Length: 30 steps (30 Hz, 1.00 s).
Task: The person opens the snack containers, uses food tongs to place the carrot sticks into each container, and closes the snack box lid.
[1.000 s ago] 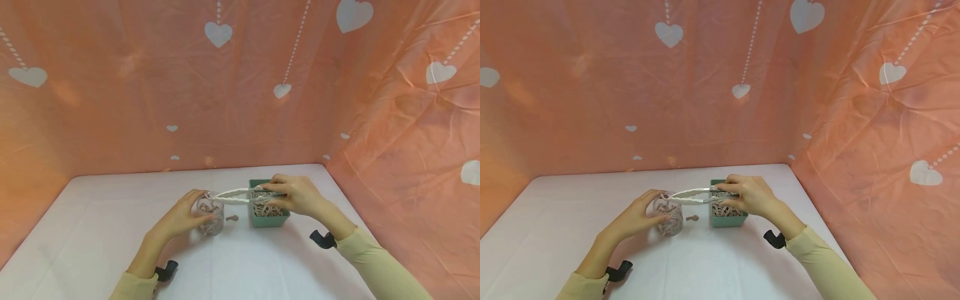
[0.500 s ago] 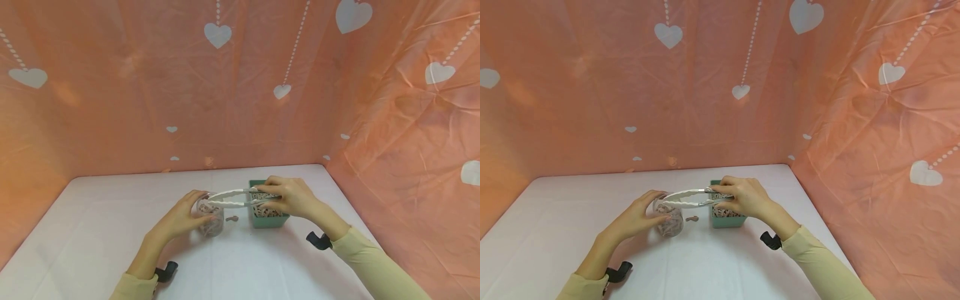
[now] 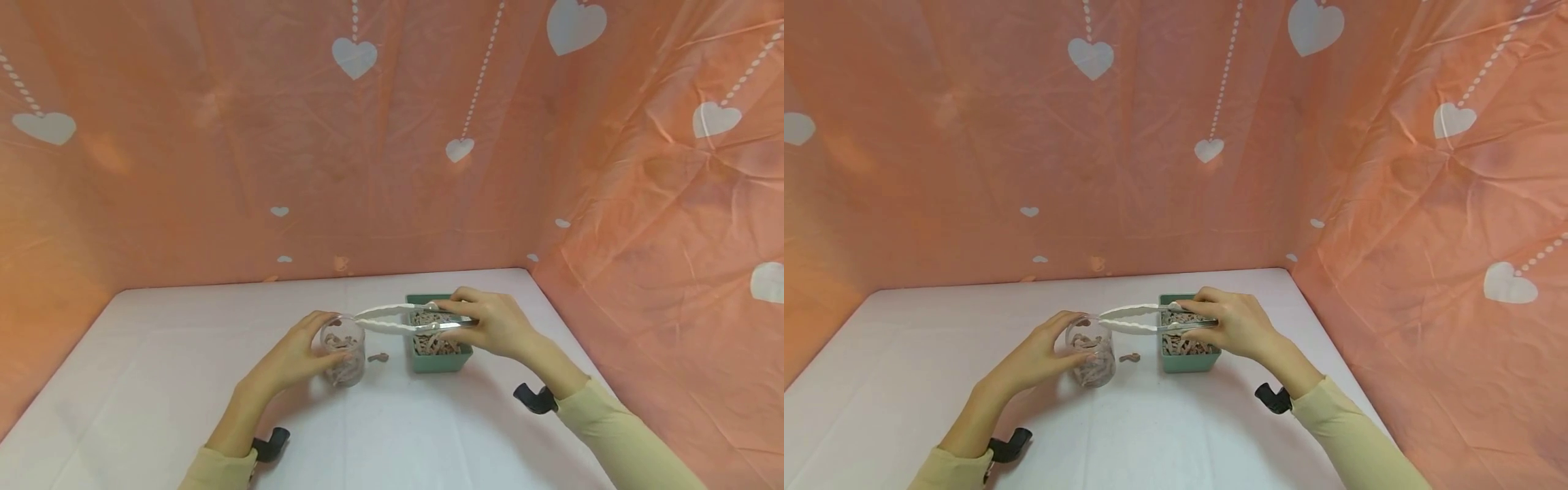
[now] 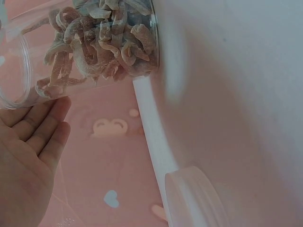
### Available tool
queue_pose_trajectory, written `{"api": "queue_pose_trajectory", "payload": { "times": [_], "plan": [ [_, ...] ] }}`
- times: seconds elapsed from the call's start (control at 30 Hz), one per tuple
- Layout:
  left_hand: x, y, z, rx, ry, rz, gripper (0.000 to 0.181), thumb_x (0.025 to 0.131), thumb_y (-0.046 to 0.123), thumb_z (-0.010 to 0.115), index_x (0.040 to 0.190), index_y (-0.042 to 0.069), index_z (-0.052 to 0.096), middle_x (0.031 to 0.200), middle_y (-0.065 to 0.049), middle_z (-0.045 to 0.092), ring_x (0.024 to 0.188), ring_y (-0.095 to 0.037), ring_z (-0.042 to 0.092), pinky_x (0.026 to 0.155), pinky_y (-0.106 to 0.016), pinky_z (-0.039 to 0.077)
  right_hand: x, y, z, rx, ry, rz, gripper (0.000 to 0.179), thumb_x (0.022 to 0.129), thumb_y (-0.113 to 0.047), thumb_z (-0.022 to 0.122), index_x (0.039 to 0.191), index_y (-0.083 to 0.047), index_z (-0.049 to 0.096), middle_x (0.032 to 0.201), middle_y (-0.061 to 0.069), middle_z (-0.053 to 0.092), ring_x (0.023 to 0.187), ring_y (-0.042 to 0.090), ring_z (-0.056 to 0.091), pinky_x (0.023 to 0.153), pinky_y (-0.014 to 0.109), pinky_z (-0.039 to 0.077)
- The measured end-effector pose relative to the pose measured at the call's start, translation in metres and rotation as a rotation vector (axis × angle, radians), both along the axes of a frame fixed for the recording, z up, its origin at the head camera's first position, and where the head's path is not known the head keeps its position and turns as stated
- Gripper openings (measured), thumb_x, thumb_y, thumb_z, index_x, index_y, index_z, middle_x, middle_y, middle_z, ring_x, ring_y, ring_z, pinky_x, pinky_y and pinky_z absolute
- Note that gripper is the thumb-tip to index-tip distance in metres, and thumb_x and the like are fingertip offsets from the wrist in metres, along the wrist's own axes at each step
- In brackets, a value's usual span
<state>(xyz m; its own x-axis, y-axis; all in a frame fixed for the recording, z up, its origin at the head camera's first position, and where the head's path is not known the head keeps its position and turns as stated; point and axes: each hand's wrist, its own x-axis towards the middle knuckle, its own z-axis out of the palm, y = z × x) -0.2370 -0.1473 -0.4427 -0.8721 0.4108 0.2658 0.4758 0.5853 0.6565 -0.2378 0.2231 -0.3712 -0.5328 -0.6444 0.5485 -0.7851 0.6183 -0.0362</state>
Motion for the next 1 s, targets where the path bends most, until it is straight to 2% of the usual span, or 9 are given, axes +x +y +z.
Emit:
{"api": "queue_pose_trajectory", "payload": {
  "times": [0.27,0.4,0.77,1.0],
  "plan": [
    [0.0,0.001,-0.001,0.0,-0.014,0.01,0.075,0.088,0.039,0.084,0.147,0.002,0.053,0.141,-0.014,0.059,0.137,-0.04,0.051,0.115,-0.062,0.04,0.002,0.033,-0.007,-0.051,0.023,-0.034,0.054,0.069,-0.026,0.096,0.118,-0.011,0.08,0.097,-0.007,0.069,0.065,-0.001,0.054,0.054,0.016,0.041],
    [0.0,0.002,-0.001,0.001,-0.021,0.011,0.075,0.088,0.039,0.084,0.147,0.004,0.053,0.141,-0.013,0.059,0.137,-0.039,0.052,0.116,-0.061,0.04,0.005,0.048,-0.008,-0.034,-0.005,-0.07,0.056,0.069,-0.025,0.096,0.121,-0.011,0.079,0.097,-0.007,0.068,0.066,-0.003,0.053,0.055,0.016,0.042],
    [-0.001,0.001,-0.002,0.005,-0.031,0.01,0.076,0.088,0.041,0.084,0.148,0.005,0.053,0.141,-0.011,0.059,0.136,-0.037,0.053,0.115,-0.061,0.041,0.009,0.073,-0.003,0.1,-0.073,-0.212,0.054,0.075,-0.035,0.092,0.122,-0.015,0.079,0.096,-0.01,0.066,0.064,-0.004,0.046,0.049,0.02,0.036],
    [-0.001,0.0,-0.003,-0.001,-0.036,0.012,0.078,0.088,0.044,0.084,0.148,0.006,0.052,0.141,-0.011,0.059,0.137,-0.037,0.052,0.115,-0.062,0.041,0.009,0.074,-0.001,0.234,-0.075,-0.274,0.053,0.076,-0.042,0.091,0.122,-0.017,0.079,0.096,-0.009,0.065,0.064,0.003,0.051,0.049,0.022,0.039]
  ]
}}
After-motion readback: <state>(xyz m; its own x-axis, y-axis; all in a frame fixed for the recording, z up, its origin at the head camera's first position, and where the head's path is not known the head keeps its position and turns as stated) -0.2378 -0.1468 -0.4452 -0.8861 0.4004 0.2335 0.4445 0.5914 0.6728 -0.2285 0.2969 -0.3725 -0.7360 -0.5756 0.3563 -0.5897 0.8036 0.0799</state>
